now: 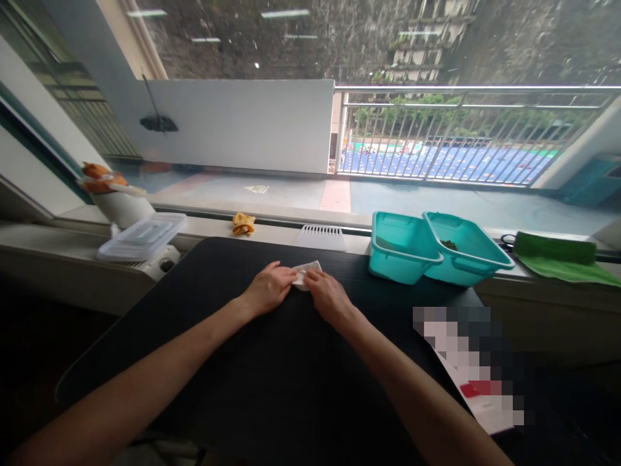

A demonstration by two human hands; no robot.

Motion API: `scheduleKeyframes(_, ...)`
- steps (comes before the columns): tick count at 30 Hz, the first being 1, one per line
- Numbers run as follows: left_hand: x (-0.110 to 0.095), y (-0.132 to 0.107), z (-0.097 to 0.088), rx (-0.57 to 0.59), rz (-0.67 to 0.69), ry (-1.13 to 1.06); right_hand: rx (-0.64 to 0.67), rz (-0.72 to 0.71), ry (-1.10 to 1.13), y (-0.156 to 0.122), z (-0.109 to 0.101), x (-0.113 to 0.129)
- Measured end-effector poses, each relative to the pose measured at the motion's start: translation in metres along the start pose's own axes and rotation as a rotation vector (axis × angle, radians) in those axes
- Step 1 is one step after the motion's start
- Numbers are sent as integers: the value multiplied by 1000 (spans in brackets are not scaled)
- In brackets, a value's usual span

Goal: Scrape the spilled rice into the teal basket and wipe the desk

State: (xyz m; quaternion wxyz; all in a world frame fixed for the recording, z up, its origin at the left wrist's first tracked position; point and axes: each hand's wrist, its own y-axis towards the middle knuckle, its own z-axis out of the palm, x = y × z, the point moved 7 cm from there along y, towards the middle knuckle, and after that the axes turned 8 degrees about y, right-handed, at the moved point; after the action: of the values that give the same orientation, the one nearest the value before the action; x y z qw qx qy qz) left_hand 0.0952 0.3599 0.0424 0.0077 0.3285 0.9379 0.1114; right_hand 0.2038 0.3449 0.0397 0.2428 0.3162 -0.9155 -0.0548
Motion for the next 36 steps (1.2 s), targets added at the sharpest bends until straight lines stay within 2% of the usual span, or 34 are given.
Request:
scheduleKeyframes(2,-8,-13,1,0,34,-18,13,-3,-7,-20,1,10)
scheduleKeyframes(4,-9,-8,5,-5,31,-29,11,13,-12,-23,1,8)
scheduleKeyframes(9,10,50,13,-23,-56,-32,-34,103,-37,22,-9,-29)
scheduleKeyframes(11,11,60,12,-22,-53,-39,-41,125,-49,30,-14,-36)
scheduleKeyframes(13,3,51,10,-18,-11,-56,-34,127,-56,19,-17,-31)
scheduleKeyframes(17,-24,13,8,-5,101,-106,-11,132,-65,-33,-15,-8)
scheduleKeyframes(19,-32,11,10,1,125,-122,-7,153,-70,-46,-16,-7)
scheduleKeyframes(21,-33,29,14,2,119,-126,-14,190,-80,-39,-21,-20)
scheduleKeyframes(25,-25,90,19,10,76,-115,-43,301,-121,2,-38,-59)
scheduleKeyframes(27,-27,104,19,21,77,-112,-47,330,-135,9,-43,-66)
scheduleKeyframes(29,-34,97,17,26,105,-115,-40,328,-139,-2,-43,-60)
scheduleKeyframes(33,-52,62,17,21,166,-132,-1,310,-129,-45,-36,-43)
scheduleKeyframes(36,-54,69,20,21,148,-143,10,333,-123,-45,-39,-52)
